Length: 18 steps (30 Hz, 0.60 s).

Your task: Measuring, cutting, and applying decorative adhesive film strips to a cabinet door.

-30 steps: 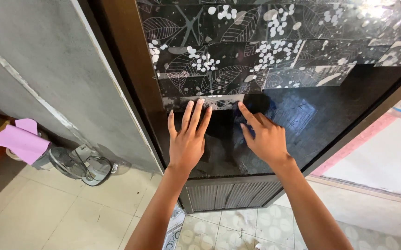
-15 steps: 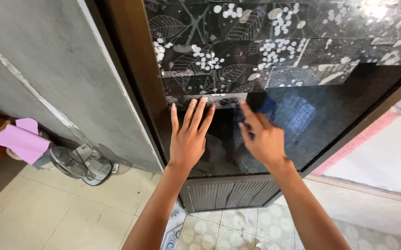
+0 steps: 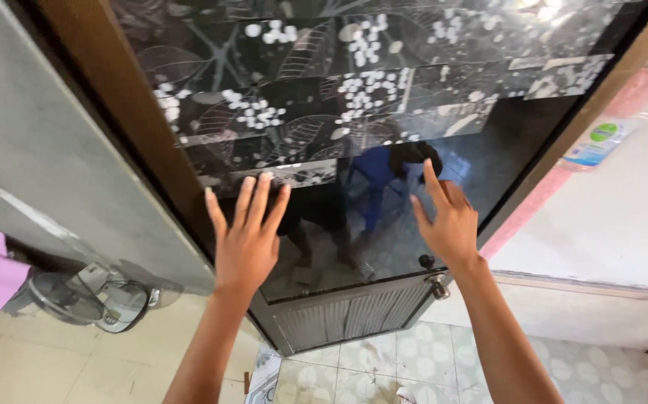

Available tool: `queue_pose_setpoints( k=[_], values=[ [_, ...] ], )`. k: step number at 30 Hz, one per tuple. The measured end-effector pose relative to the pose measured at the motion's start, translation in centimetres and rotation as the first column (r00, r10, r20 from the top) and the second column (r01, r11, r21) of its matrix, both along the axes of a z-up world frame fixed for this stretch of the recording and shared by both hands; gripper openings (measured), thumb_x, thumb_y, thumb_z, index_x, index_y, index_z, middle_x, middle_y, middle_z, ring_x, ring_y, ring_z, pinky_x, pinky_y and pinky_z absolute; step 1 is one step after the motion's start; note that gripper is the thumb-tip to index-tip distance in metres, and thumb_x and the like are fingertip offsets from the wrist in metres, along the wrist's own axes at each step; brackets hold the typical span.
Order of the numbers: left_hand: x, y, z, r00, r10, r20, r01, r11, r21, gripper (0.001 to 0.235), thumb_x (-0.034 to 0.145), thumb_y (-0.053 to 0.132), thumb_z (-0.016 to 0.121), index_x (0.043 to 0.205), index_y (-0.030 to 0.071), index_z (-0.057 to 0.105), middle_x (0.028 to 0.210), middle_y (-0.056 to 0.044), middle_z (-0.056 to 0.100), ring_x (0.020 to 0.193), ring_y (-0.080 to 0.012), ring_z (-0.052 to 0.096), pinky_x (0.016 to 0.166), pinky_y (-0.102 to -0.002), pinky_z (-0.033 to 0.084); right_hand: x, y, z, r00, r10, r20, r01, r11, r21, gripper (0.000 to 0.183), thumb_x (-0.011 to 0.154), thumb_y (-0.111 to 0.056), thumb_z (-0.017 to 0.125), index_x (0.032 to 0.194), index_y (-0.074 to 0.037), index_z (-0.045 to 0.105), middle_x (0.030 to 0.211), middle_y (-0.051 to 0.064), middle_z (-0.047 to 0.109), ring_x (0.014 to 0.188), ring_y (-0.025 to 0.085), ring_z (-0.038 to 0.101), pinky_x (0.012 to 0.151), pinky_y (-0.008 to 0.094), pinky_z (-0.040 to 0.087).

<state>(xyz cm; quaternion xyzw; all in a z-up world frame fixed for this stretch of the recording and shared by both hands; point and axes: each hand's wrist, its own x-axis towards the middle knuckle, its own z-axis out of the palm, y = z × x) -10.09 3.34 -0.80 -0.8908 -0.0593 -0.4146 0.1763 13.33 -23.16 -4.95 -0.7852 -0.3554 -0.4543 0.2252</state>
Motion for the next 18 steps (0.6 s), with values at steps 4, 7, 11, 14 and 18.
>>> queue_pose_setpoints(
  k=[4, 7, 11, 14, 18],
  values=[
    [0.3, -0.1, -0.3, 1.0, 0.01, 0.004, -0.01, 1.0, 0.013, 0.077, 0.081, 0.006, 0.073, 0.154, 0.022, 0.054, 0.163, -0.015, 0.044, 0.15, -0.0357, 0.04, 0.117, -0.078, 0.017, 0.4, -0.7, 0.4, 0.988, 0.135, 0.08, -0.148, 0.972, 0.18, 0.051, 0.09, -0.009, 0.077, 0.139, 0.0, 0.067, 0.133, 0.022, 0.056, 0.123, 0.046, 0.058, 0.102, 0.054, 0.048],
    [0.8, -1.0, -0.9, 1.0, -0.001, 0.022, 0.001, 1.0, 0.007, 0.071, 0.088, 0.007, 0.068, 0.156, 0.022, 0.052, 0.163, -0.016, 0.044, 0.149, -0.0371, 0.041, 0.119, -0.076, 0.015, -0.2, 2.8, -0.1, 0.995, 0.046, -0.094, -0.022, 0.972, 0.236, 0.091, 0.093, -0.016, 0.08, 0.165, -0.005, 0.027, 0.167, 0.032, 0.014, 0.154, 0.052, 0.013, 0.123, 0.065, 0.009],
    [-0.5, -4.9, -2.3, 0.999, 0.041, 0.035, -0.037, 0.992, -0.124, 0.06, 0.098, 0.011, 0.057, 0.157, 0.016, 0.048, 0.163, -0.022, 0.038, 0.147, -0.0418, 0.043, 0.121, -0.074, 0.017, -4.3, 8.7, -1.1, 0.971, 0.233, -0.063, -0.238, 0.966, -0.1, 0.074, 0.1, -0.033, 0.068, 0.158, 0.001, 0.035, 0.162, 0.033, 0.028, 0.152, 0.053, 0.024, 0.121, 0.072, 0.011],
    [-2.0, -7.5, -4.4, 0.994, 0.108, -0.032, -0.112, 0.968, -0.224, 0.07, 0.096, 0.017, 0.059, 0.162, 0.017, 0.035, 0.168, -0.021, 0.028, 0.152, -0.0425, 0.036, 0.123, -0.073, 0.017, -1.7, 5.7, -1.1, 0.958, 0.284, -0.025, -0.281, 0.923, -0.263, 0.065, 0.099, -0.042, 0.064, 0.15, -0.006, 0.046, 0.155, 0.023, 0.043, 0.146, 0.043, 0.039, 0.118, 0.07, 0.024],
    [-3.0, -10.3, -7.7, 0.959, 0.263, -0.105, -0.284, 0.899, -0.335, 0.073, 0.095, 0.019, 0.055, 0.164, 0.019, 0.031, 0.173, -0.017, 0.021, 0.157, -0.038, 0.026, 0.125, -0.067, 0.013, 5.1, -3.0, 2.7, 0.965, -0.238, -0.109, 0.149, 0.841, -0.519, 0.067, 0.095, -0.057, 0.048, 0.141, -0.008, 0.047, 0.153, 0.021, 0.044, 0.144, 0.039, 0.038, 0.122, 0.063, 0.025]
  ],
)
